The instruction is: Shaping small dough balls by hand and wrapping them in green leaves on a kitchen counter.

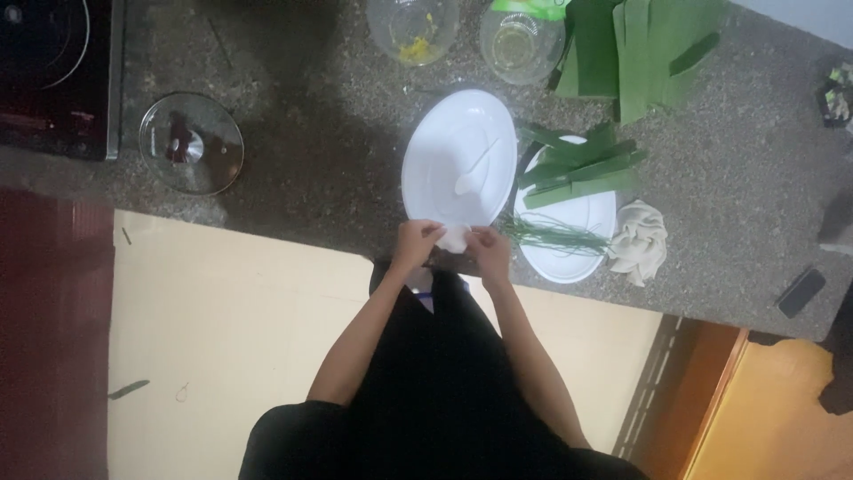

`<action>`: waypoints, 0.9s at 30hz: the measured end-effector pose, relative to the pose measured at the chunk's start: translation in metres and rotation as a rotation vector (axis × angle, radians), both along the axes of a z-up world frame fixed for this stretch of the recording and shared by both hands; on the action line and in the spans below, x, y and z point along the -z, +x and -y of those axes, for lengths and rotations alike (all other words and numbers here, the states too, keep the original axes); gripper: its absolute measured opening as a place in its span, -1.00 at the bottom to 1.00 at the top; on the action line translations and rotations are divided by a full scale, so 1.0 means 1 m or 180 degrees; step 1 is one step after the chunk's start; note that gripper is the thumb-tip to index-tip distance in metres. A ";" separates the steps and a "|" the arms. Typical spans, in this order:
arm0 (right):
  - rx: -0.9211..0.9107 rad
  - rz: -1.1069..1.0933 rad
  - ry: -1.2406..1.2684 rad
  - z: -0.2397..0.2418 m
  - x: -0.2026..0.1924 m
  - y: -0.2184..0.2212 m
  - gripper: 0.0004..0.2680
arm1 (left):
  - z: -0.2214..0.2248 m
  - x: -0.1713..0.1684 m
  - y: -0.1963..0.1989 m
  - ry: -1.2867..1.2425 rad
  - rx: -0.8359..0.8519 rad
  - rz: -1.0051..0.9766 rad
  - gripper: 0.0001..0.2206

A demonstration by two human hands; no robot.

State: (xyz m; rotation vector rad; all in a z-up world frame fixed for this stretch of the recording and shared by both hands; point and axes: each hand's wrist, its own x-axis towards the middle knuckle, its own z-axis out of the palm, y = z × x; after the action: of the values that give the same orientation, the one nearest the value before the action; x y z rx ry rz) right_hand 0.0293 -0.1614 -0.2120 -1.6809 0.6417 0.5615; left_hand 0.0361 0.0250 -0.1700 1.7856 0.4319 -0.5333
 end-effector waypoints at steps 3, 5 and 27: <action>0.0157 -0.0112 -0.0134 -0.012 0.003 0.019 -0.80 | 0.007 0.025 0.022 0.0157 -0.0056 0.0081 -0.81; 0.0371 0.0087 -0.0132 -0.021 -0.008 0.031 -0.78 | 0.010 0.027 0.034 0.0244 -0.0065 0.0185 -0.82; -0.0393 0.1780 -0.1458 -0.004 -0.020 0.008 -0.83 | -0.003 -0.029 0.016 0.0885 0.0087 -0.0022 -0.62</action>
State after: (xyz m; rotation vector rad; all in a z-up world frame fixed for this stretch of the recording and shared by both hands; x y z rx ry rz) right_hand 0.0371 -0.1569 -0.1924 -2.1968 0.2644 0.0038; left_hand 0.0519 0.0284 -0.1409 2.0589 0.5064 -0.5176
